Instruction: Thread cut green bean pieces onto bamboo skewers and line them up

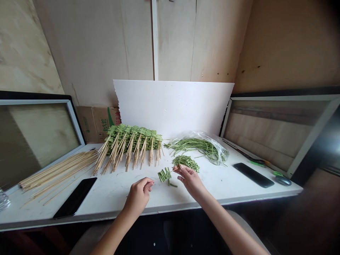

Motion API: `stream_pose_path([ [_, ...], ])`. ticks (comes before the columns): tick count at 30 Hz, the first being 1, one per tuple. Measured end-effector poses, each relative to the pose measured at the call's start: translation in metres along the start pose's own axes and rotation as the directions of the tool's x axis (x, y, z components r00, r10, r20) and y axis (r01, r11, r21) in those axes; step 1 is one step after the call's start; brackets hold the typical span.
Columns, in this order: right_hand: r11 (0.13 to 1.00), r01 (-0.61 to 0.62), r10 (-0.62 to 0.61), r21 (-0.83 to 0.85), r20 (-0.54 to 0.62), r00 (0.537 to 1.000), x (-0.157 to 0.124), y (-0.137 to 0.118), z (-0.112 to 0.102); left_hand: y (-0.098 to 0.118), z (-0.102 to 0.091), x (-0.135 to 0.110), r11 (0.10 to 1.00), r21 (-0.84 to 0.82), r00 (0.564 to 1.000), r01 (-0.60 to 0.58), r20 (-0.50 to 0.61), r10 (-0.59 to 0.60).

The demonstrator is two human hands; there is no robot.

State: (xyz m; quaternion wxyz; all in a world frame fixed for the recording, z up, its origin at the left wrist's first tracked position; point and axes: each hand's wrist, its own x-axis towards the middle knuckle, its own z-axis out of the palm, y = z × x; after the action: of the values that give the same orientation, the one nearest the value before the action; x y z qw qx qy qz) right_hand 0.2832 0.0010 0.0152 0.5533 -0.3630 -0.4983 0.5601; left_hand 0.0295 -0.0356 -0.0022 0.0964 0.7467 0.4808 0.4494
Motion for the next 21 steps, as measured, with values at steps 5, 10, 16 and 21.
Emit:
stream_pose_path([
  [5,0.999,0.011,-0.011,-0.032,-0.012,1.0,-0.0003,-0.0003,0.0001,0.0016,-0.0006,0.0003,1.0,0.012,1.0,-0.016,-0.021,0.016],
  [10,1.0,0.008,-0.008,-0.02,-0.012,1.0,0.0001,0.0,0.0004,-0.0002,0.0013,-0.0005,1.0,0.019,0.999,-0.002,-0.036,0.003],
  [16,0.999,0.007,-0.006,0.036,-0.032,0.999,0.0011,0.0027,-0.0006,-0.0033,0.0034,-0.0015,0.999,0.035,0.999,0.0,-0.041,0.002],
  [21,0.994,0.105,-0.108,-0.036,-0.089,0.99,0.0019,0.0086,-0.0016,-0.0028,0.0041,-0.0023,0.995,0.096,0.996,-0.029,-0.079,0.037],
])
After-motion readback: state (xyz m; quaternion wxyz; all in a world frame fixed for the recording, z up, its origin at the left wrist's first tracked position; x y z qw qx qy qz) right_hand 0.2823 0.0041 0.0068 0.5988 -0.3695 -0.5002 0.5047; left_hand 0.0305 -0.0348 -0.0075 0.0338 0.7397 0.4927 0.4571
